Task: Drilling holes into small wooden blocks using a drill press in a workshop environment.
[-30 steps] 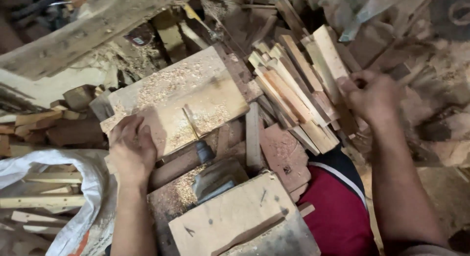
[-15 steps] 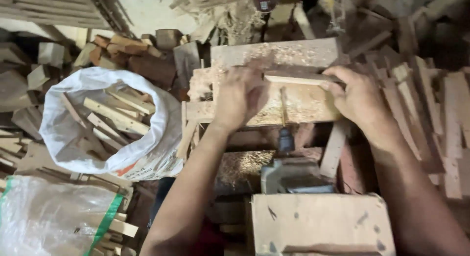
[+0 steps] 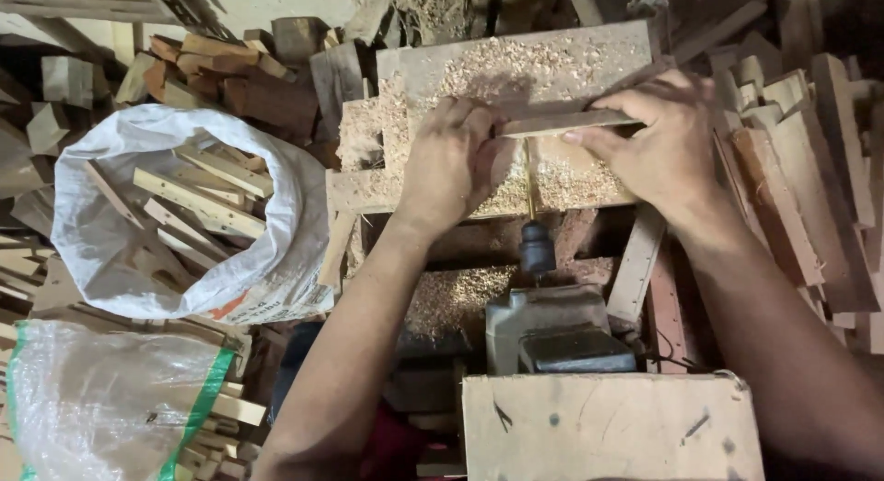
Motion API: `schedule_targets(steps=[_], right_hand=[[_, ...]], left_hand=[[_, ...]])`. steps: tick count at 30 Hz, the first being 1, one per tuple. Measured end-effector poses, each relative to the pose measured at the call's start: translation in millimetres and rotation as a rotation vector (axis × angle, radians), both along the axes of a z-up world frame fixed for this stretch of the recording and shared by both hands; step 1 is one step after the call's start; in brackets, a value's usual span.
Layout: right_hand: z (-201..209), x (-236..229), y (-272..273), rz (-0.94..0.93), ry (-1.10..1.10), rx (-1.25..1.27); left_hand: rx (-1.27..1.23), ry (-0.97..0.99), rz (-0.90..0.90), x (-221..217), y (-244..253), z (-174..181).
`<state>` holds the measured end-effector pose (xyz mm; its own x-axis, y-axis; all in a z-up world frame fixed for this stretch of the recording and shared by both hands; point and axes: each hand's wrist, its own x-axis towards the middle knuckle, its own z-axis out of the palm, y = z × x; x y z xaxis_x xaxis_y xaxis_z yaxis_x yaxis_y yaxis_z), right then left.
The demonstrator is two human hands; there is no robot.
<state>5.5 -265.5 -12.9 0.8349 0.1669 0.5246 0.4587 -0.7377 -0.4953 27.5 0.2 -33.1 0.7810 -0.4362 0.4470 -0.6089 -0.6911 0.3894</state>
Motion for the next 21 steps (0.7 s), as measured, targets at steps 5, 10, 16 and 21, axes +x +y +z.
schedule_targets(steps=[5,10,16,21], right_hand=[[-8,2,-5,0.016,-0.011,-0.063],[-10,1,-7,0.04,-0.042,-0.129],[-18,1,-12,-0.017,0.04,-0.195],[-9,2,-9,0.057,-0.024,-0.118]], left_hand=[[0.089,0.012,0.031,-10,-2,26],[-0.022,-0.008,0.012,-10,-4,22],[-0.065,0.024,0.011,-10,-5,18],[-0.022,-0.017,0.001,-11,-4,27]])
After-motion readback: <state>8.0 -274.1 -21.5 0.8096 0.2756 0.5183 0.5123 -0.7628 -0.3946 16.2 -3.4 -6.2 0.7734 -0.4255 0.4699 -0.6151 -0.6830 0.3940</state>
